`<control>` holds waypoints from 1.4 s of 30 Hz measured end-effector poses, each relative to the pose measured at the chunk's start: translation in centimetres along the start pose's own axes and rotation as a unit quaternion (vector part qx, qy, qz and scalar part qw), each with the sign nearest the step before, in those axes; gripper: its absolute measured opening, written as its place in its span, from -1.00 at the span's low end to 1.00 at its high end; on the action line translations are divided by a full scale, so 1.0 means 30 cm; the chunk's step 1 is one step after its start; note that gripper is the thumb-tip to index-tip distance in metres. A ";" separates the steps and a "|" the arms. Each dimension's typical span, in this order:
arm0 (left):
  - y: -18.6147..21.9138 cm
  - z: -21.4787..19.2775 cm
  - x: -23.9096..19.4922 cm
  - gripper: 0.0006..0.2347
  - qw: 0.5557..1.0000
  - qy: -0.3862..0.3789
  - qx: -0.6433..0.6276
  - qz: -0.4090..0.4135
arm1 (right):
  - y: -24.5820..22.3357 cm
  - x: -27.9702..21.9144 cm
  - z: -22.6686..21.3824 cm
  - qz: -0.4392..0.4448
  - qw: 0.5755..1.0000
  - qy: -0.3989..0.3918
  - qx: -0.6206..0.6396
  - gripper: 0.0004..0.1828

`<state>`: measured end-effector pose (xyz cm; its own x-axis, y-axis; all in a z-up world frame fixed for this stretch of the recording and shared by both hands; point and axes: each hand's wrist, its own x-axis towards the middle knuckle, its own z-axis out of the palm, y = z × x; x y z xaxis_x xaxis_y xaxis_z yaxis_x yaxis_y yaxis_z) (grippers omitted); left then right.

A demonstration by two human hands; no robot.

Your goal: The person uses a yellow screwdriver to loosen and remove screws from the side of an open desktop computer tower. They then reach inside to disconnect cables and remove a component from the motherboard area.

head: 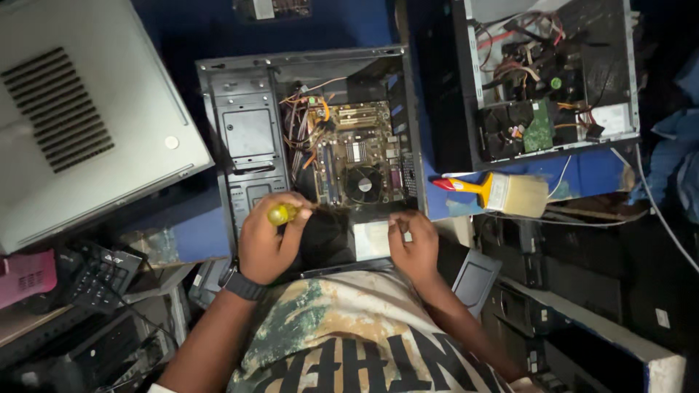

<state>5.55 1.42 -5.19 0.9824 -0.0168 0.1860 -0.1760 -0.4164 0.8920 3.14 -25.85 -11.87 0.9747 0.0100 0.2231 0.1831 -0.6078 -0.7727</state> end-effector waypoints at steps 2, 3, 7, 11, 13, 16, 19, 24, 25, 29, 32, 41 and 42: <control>-0.003 0.007 0.002 -0.88 1.000 -0.015 0.026 0.000 | -0.004 0.005 -0.003 -0.006 1.000 -0.002 0.002 -0.90; -0.005 0.008 0.000 -0.89 0.999 -0.023 0.038 -0.006 | -0.005 0.008 -0.003 -0.008 1.000 -0.003 0.003 -0.89; -0.010 0.023 -0.011 -0.88 0.999 -0.030 0.031 -0.012 | -0.015 0.007 -0.005 0.004 1.000 -0.002 0.000 -0.91; -0.016 0.037 -0.019 -0.87 0.999 -0.035 0.004 -0.003 | -0.016 0.010 -0.005 0.001 1.000 -0.007 -0.006 -0.93; -0.019 0.042 -0.022 -0.86 0.999 -0.031 -0.002 0.005 | -0.016 0.012 -0.007 -0.009 1.000 -0.009 -0.006 -0.93; -0.020 0.047 -0.027 -0.86 0.999 -0.030 -0.016 -0.006 | -0.020 0.013 -0.009 -0.011 1.000 -0.006 -0.005 -0.92; -0.021 0.051 -0.028 -0.87 0.999 -0.027 -0.017 -0.010 | -0.024 0.014 -0.007 -0.011 1.000 0.001 0.005 -0.92; -0.017 0.054 -0.030 -0.87 0.999 -0.029 -0.016 0.005 | -0.022 0.015 -0.009 -0.016 1.000 -0.005 -0.005 -0.91; -0.016 0.053 -0.031 -0.87 0.999 -0.027 -0.021 0.005 | -0.022 0.015 -0.008 -0.019 1.000 -0.006 -0.005 -0.92; -0.009 0.051 -0.028 -0.87 1.000 -0.025 -0.016 0.011 | -0.024 0.016 -0.008 -0.023 1.000 -0.005 -0.006 -0.91; -0.005 0.049 -0.023 -0.88 0.999 -0.026 -0.025 0.008 | -0.030 0.017 -0.008 -0.017 1.000 -0.002 -0.002 -0.91; 0.002 0.050 -0.016 -0.90 0.999 -0.031 -0.023 0.024 | -0.032 0.019 -0.006 -0.003 1.000 -0.007 -0.008 -0.92; 0.003 0.051 -0.017 -0.89 0.999 -0.030 -0.024 0.023 | -0.032 0.018 -0.006 -0.002 1.000 -0.006 -0.007 -0.92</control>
<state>5.15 0.00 -5.84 0.9748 -0.0899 0.2041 -0.2229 -0.3695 0.9021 3.47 -25.40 -10.92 0.9756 0.0218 0.2187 0.1849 -0.6189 -0.7634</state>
